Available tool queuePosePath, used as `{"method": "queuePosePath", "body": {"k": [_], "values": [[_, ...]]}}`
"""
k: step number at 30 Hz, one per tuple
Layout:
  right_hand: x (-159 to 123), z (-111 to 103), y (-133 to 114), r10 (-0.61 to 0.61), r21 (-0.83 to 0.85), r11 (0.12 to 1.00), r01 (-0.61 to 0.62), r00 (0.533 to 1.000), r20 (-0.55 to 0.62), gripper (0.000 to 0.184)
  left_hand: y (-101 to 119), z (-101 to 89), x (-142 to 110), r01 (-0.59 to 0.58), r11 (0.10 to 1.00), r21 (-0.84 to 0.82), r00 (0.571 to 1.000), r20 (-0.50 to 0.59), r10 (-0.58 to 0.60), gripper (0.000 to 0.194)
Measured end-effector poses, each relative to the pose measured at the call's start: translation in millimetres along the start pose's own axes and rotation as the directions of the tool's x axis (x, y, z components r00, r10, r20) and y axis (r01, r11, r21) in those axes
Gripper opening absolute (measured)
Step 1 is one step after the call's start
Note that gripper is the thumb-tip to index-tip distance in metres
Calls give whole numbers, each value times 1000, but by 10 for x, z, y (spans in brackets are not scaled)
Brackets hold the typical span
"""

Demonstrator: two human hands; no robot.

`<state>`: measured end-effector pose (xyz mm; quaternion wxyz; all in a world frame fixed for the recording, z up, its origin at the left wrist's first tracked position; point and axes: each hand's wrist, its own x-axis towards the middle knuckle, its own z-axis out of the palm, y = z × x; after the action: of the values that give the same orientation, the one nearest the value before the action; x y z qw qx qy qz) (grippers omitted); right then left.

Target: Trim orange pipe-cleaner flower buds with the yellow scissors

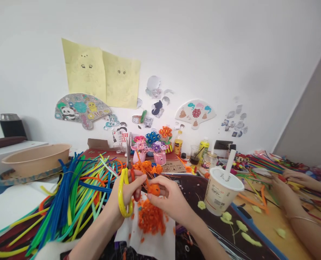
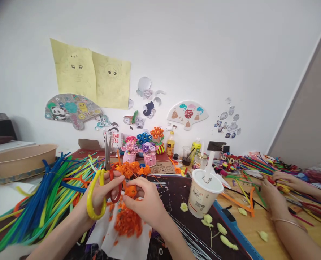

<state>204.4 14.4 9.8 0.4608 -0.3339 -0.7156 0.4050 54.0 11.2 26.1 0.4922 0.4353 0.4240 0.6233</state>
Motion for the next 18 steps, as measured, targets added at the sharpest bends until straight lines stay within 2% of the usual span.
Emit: {"method": "queuePosePath", "body": {"k": [3,6,13,18], "values": [[5,-34,-15,48,88,995,-55,995,85,23,2,-1,18,15,999,-47,1000,0,-15,39],[6,-69,-51,46,140,988,-65,990,135,23,-2,-1,23,35,997,-75,999,16,-34,39],[-7,-127,-119,105,180,973,-145,971,215,19,12,26,2,42,993,-113,997,70,-34,35],[-15,-145,-146,122,213,961,-175,963,240,23,42,35,-18,75,988,-135,993,95,-63,37]]}}
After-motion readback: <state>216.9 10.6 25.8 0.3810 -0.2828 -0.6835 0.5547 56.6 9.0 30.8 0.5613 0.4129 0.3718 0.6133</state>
